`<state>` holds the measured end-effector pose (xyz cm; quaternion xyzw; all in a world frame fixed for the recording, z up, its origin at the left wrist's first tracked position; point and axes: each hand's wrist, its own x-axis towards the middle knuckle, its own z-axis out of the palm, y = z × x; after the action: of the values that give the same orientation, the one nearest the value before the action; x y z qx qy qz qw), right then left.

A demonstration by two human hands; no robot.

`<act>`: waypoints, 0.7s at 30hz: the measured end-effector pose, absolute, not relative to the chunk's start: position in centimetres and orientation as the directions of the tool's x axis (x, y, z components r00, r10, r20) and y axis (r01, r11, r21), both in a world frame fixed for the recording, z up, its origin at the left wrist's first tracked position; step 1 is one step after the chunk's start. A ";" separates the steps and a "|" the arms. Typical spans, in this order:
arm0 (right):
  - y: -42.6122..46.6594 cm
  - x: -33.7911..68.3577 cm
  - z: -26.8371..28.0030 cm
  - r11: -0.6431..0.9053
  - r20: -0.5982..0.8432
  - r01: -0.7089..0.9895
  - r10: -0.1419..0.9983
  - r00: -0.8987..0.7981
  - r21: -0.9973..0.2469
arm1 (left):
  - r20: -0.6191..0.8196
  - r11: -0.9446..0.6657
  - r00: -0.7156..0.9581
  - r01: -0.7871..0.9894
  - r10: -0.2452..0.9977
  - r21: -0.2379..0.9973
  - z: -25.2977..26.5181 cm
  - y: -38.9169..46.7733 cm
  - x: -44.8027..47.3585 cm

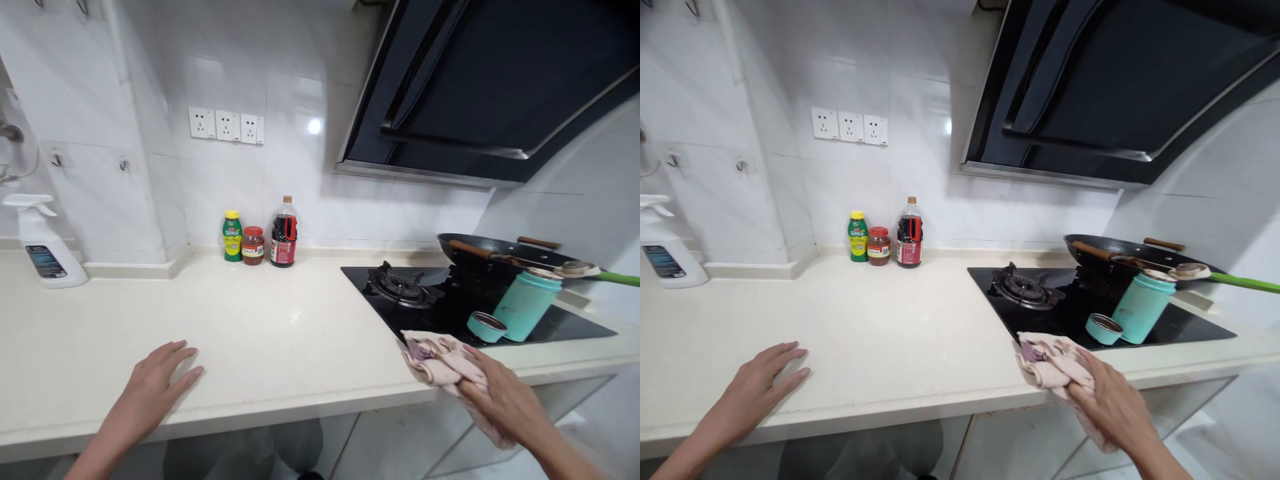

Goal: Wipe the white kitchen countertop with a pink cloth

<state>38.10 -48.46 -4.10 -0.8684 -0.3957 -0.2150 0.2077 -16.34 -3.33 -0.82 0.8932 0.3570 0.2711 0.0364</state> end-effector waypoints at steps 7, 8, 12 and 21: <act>-46.8 37.8 -5.2 -0.633 0.565 0.772 0.615 0.551 -0.064 | 0.490 -0.759 0.601 0.606 0.632 0.236 -1.1 -3.5 -16.1; -46.2 36.4 -5.2 -0.622 0.588 0.779 0.602 0.540 -0.079 | 0.495 -0.759 0.597 0.607 0.631 0.236 -1.1 -3.6 -16.0; -42.5 29.6 -4.5 -0.505 0.650 0.856 0.613 0.449 -0.115 | 0.483 -0.747 0.592 0.621 0.645 0.237 -0.8 -4.0 -15.8; -31.1 10.4 -1.5 -0.085 0.668 0.990 0.731 0.139 -0.114 | 0.419 -0.729 0.604 0.626 0.678 0.277 -0.2 -4.4 -15.8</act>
<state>10.45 -31.07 -1.45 -0.7000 -0.6148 -0.2289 0.2823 -15.80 -4.40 -0.15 0.8942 0.3644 0.2552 0.0507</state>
